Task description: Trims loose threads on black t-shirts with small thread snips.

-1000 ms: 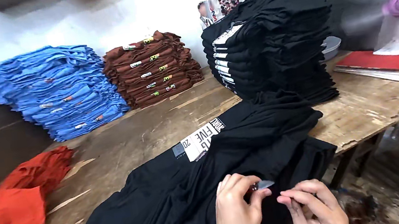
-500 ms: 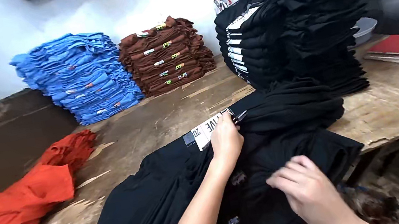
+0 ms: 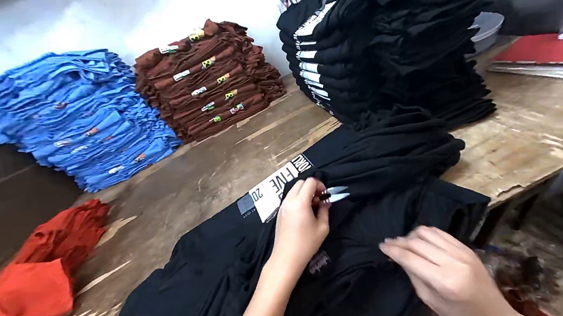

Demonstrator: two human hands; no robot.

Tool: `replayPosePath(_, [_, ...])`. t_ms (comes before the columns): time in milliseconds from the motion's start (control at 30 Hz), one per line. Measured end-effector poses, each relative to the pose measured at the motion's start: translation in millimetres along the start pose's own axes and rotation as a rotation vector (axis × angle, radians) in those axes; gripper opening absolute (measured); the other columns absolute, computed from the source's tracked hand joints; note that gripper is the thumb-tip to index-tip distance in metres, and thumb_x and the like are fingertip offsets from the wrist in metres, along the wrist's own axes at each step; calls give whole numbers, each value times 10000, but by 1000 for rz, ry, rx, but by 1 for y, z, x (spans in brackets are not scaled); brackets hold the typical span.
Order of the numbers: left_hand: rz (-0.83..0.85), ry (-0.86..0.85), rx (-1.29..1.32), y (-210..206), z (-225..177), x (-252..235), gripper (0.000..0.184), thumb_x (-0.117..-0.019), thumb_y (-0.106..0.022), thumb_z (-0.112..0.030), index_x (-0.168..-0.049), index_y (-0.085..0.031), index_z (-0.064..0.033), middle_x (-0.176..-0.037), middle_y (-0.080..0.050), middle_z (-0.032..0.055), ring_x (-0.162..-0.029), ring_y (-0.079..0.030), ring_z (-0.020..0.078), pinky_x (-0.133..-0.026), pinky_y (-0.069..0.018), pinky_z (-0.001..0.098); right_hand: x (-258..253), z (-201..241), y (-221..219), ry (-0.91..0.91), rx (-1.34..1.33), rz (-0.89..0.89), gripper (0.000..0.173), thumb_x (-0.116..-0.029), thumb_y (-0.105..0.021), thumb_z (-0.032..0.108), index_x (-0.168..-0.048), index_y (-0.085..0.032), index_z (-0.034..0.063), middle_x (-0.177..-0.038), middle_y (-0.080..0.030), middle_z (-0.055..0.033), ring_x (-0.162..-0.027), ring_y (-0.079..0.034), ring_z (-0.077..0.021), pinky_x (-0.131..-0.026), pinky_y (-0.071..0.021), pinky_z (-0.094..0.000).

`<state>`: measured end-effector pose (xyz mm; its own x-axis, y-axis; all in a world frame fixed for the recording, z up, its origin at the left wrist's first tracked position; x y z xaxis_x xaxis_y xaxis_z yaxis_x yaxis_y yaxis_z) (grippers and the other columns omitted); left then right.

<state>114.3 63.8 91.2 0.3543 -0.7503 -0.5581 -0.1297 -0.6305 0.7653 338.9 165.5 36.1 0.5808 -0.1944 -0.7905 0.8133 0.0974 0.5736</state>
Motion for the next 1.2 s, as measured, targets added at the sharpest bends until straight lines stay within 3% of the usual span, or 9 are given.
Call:
replayPosePath(200, [11,-8,20,18,-1,39,249,-903,-727,-252,-1137,-715,-171,-1026,-679,-50,-923,-657,61,-833,-587,299,11,10,58,-334,-377,494,166,-970,-715,277,-997,-775,125,-835,-756,-19,-771,-726,-160,-711,-611,-383])
replayPosePath(300, [1,-39,43,22,-16,44,264,-934,-706,-299,-1168,-735,-179,-1068,-683,-45,-963,-656,67,-849,-583,296,5,16,50,-728,-658,372,254,-984,-705,301,-1074,-733,65,-655,-684,2,-525,-641,-97,-482,-557,-296])
replayPosePath(400, [10,-81,35,23,-33,48,311,-952,-700,-318,-1234,-721,-188,-1118,-685,-26,-1014,-656,92,-879,-576,319,-1,23,25,-976,-854,248,229,-1026,-640,273,-1099,-695,63,-707,-712,4,-495,-632,-94,-426,-539,-266])
replayPosePath(567, [-27,-311,-77,31,-56,46,191,-1013,-615,-237,-1141,-757,-224,-1036,-732,-51,-863,-623,132,-743,-474,335,9,38,5,-956,-1026,-101,87,-965,-661,13,-997,-738,-12,-772,-748,-38,-503,-624,-51,-439,-531,-203])
replayPosePath(700, [-48,-473,-153,37,-71,49,257,-996,-572,-110,-1176,-723,-214,-1051,-715,-20,-871,-602,169,-796,-433,377,19,42,10,-923,-917,-210,81,-919,-688,-27,-974,-736,8,-769,-734,3,-544,-648,-40,-467,-560,-201])
replayPosePath(867, [58,-659,-289,24,-87,46,248,-1000,-531,-40,-1135,-717,-132,-1049,-701,20,-893,-599,211,-794,-445,396,27,41,1,-537,-529,-277,76,-872,-753,62,-936,-775,27,-830,-735,-16,-729,-687,-23,-656,-598,-170])
replayPosePath(1067, [29,-395,-150,27,-71,35,196,-1016,-583,-197,-1142,-731,-219,-1033,-718,-31,-891,-639,161,-793,-479,390,28,32,7,-393,-101,-150,208,-910,-654,360,-970,-795,219,-953,-724,24,-1019,-619,-168,-914,-468,-384])
replayPosePath(1133, [57,-293,-70,25,-56,32,207,-1005,-614,-283,-1168,-737,-247,-1059,-702,-66,-928,-627,120,-799,-487,361,19,27,0,-473,-66,-205,284,-935,-668,393,-1106,-793,203,-1050,-702,-22,-1043,-612,-200,-909,-492,-410])
replayPosePath(1200, [61,-233,-12,20,-45,31,219,-983,-648,-310,-1171,-744,-250,-1078,-701,-91,-964,-628,87,-818,-509,328,14,21,-14,-425,-32,-274,175,-951,-689,354,-1053,-805,271,-1024,-686,6,-993,-608,-167,-865,-482,-378])
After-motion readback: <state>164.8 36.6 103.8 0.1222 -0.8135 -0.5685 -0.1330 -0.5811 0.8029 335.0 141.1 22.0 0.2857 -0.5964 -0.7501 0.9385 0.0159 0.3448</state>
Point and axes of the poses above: each hand's wrist, its own x-axis away from the middle knuckle, its own y-axis out of the back of the hand, z = x × y, the point moved 2 cm from there along -x, towards the middle knuckle
